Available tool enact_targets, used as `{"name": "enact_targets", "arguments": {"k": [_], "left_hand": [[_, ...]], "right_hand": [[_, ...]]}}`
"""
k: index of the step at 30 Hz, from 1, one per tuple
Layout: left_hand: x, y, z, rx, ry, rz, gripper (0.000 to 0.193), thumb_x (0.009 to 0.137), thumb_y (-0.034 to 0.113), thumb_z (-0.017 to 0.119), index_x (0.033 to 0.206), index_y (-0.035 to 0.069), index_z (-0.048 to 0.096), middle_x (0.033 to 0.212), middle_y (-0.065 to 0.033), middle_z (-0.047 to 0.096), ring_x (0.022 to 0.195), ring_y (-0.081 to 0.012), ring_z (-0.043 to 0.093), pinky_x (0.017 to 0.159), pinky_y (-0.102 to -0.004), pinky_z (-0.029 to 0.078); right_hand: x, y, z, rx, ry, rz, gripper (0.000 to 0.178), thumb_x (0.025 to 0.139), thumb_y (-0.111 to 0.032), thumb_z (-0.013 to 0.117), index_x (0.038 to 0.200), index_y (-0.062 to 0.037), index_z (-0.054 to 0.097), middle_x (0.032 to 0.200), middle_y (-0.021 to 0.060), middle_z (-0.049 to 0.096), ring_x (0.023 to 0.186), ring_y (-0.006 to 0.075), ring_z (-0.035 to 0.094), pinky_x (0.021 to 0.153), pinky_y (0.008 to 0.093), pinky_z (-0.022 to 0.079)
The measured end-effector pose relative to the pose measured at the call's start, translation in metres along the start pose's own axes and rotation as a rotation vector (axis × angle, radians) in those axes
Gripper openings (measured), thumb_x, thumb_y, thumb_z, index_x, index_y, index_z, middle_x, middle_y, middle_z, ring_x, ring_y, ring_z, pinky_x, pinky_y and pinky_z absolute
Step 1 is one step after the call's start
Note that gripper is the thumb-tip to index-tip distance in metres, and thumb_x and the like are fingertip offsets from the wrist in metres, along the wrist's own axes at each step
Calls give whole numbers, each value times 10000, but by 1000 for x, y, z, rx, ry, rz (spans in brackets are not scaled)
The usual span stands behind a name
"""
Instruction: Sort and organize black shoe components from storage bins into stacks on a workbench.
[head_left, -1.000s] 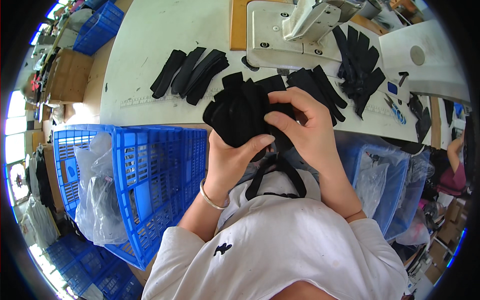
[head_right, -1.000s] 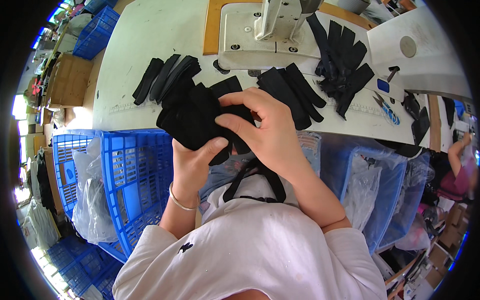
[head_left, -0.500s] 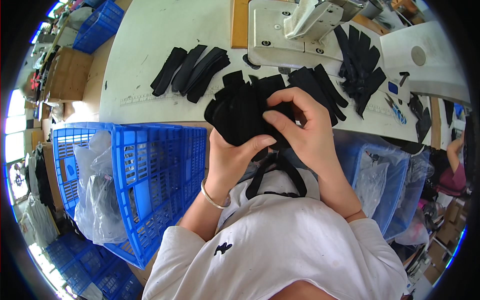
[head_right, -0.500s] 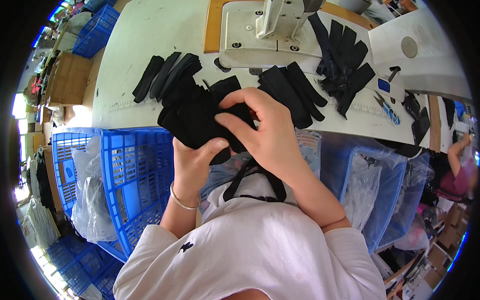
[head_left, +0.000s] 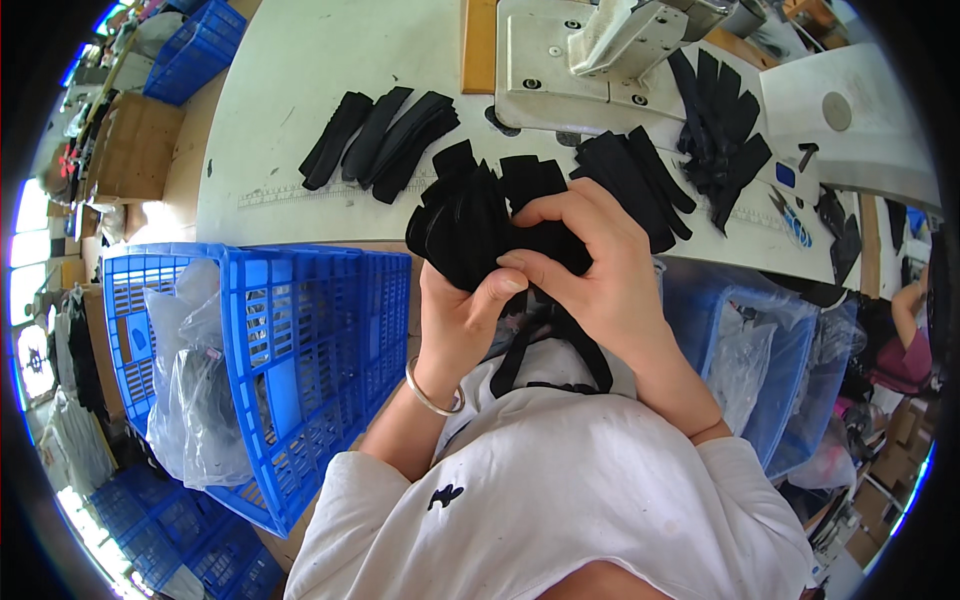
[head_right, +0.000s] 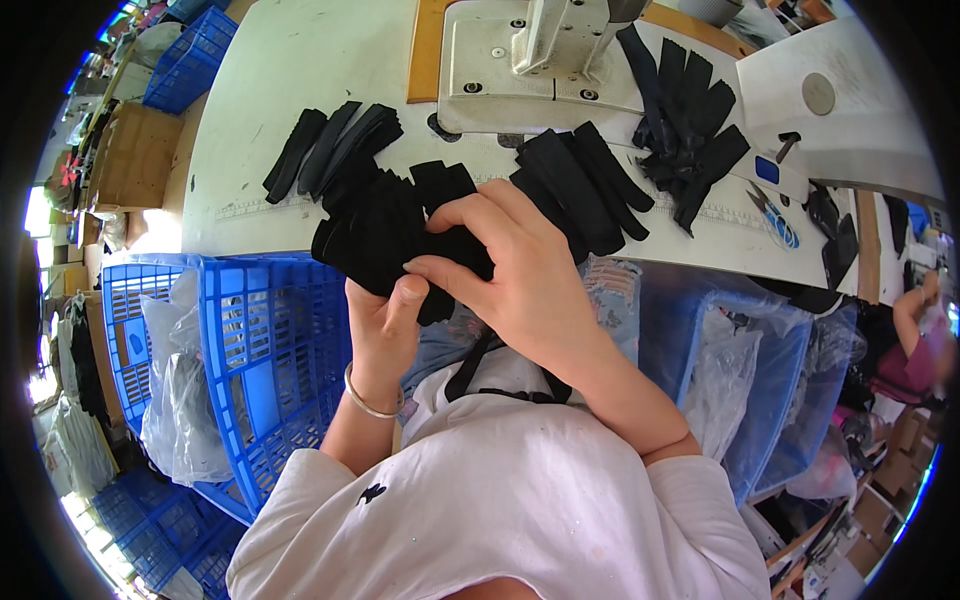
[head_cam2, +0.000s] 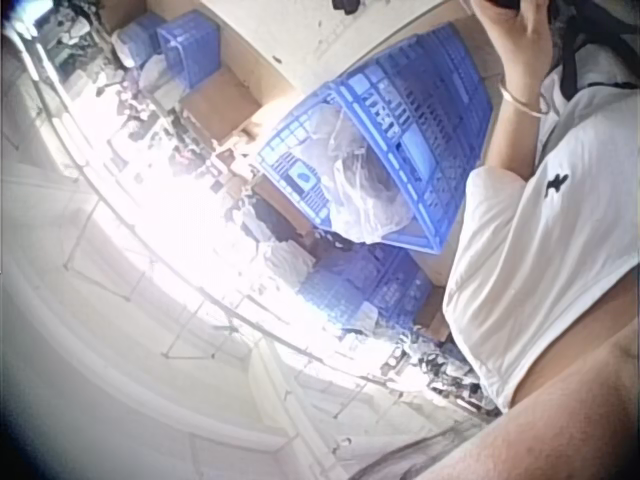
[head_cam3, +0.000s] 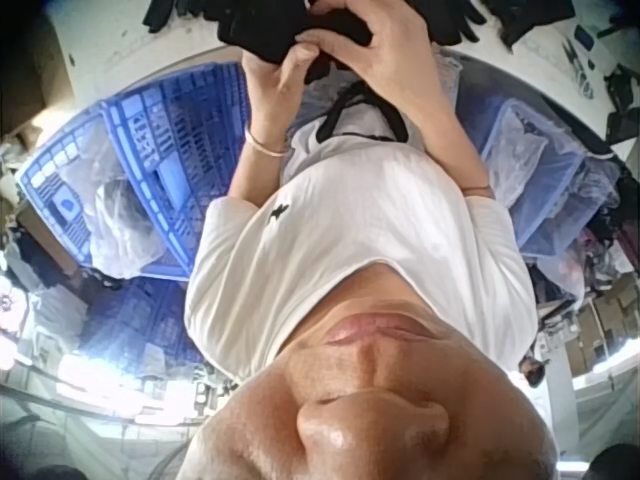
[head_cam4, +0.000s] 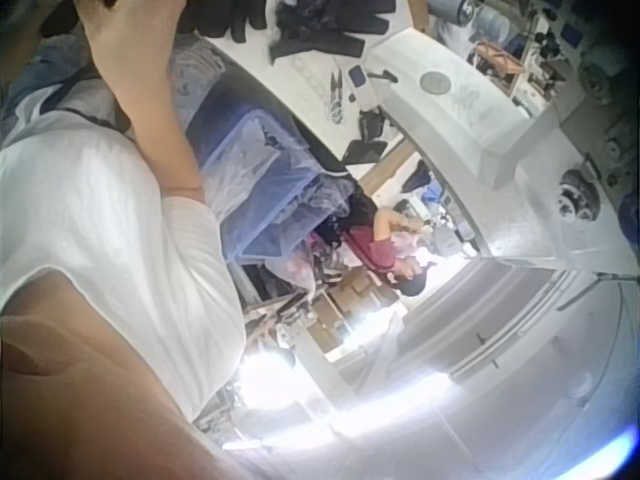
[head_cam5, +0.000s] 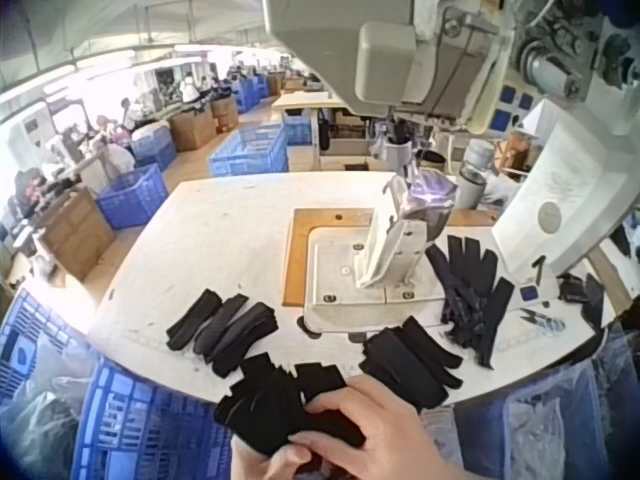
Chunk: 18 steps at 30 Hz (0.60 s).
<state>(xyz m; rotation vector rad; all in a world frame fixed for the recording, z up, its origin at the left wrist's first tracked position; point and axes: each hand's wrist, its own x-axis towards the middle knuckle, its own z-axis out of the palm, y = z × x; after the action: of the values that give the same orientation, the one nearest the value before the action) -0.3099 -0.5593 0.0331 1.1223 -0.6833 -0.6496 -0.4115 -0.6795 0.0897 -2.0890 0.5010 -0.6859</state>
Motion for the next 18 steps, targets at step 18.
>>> {"name": "enact_targets", "arguments": {"k": [18], "left_hand": [[4, 11, 7, -26, 15, -79, 376, 736, 151, 844, 998, -7, 625, 906, 0, 628, 811, -86, 554, 730, -244, 482]], "right_hand": [[0, 8, 1, 112, -24, 31, 206, 786, -41, 702, 981, -25, 637, 900, 101, 631, 789, 254, 613, 694, 327, 479]]}}
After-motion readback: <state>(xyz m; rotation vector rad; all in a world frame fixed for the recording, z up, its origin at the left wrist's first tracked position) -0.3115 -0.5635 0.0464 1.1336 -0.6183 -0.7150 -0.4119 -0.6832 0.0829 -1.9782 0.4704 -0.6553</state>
